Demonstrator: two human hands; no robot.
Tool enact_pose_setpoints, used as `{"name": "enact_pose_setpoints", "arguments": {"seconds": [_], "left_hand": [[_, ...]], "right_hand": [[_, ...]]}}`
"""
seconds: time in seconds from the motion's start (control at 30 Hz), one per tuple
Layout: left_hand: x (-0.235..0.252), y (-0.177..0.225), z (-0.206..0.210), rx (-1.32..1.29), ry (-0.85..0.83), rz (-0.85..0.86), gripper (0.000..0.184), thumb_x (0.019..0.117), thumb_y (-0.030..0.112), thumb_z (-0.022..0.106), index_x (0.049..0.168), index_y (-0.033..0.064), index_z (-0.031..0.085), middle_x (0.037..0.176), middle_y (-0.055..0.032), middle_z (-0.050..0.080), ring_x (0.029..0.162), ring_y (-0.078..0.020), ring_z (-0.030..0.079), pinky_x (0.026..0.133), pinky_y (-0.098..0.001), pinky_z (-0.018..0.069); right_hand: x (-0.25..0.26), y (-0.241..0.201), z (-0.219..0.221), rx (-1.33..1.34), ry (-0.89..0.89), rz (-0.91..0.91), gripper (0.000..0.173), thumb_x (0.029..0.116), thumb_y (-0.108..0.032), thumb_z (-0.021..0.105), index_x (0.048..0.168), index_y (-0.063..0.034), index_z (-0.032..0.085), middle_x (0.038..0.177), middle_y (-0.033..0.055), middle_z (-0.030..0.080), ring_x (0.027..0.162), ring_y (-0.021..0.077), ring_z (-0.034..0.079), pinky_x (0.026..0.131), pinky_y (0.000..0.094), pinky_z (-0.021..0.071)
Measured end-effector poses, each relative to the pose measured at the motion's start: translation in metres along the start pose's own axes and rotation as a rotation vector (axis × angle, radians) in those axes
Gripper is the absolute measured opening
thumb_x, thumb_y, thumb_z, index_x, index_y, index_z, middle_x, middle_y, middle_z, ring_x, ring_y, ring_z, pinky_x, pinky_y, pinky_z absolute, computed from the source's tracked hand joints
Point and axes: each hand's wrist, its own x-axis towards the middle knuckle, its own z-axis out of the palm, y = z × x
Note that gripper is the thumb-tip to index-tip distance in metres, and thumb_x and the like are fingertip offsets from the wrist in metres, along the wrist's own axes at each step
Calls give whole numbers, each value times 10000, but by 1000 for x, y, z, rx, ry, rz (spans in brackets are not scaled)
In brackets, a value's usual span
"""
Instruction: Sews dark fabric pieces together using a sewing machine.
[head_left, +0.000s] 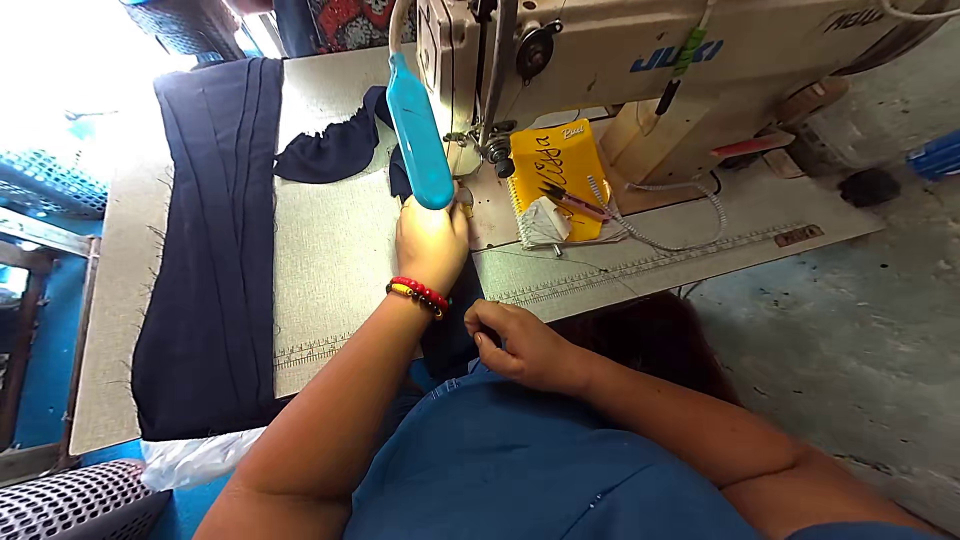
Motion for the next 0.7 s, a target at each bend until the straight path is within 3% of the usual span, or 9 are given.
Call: {"name": "enact_pose_setpoints", "arguments": {"seconds": [0.1,0.23,0.33,0.43,0.53,0.6,0.7], "left_hand": [[-3,1,-3,19,-31,35,361,1028,200,528,1334,84,681,1271,-152,680,1237,-305,614,1060,-491,456],[-6,-16,-9,52,-17,106,314,1023,168,512,1249,71,709,1244,-150,692,1215,-302,632,1047,-498,473],[-11,-35,-11,258,-166,259,395,1036,214,533,1380,43,628,1408,-211,597,1358,-403,522,1116,-587,403],[-23,-45,-10,372,-232,312,495,1084,312,377,1485,73,539,1535,-176,508,1463,-376,424,1191,-580,307],[-34,-41,-11,384,-219,315,500,1094,332,351,1499,102,531,1565,-141,483,1480,-342,406,1204,-579,270],[-42,-36,-11,408,-191,335,490,1084,333,368,1466,100,568,1545,-146,505,1459,-345,433,1191,-596,275],[-65,-33,-11,412,-161,393,469,1051,332,412,1359,71,650,1455,-154,589,1379,-354,522,1130,-609,349]], "right_hand": [[0,0,0,9,3,-3,172,968,-96,476,983,-10,625,825,81,592,779,123,576,706,259,481],[-1,-1,-2,-4,-13,-9,171,977,-105,477,978,-24,627,831,71,592,780,112,573,705,247,477],[2,-2,-14,-133,20,-49,213,1005,-144,513,1009,-46,702,891,65,688,786,121,646,706,283,544],[18,4,-32,-362,200,-98,244,981,-167,534,1054,-71,747,985,72,720,833,172,687,715,361,587],[38,20,-40,-502,292,-118,301,988,-167,534,1188,-60,732,1223,124,707,1136,271,675,966,444,549],[49,26,-38,-568,289,-130,332,999,-177,538,1258,-59,707,1355,133,653,1253,305,616,1049,485,490],[50,32,-30,-660,215,-112,417,1037,-293,495,1370,-100,655,1492,111,568,1419,299,492,1179,545,352]]}}
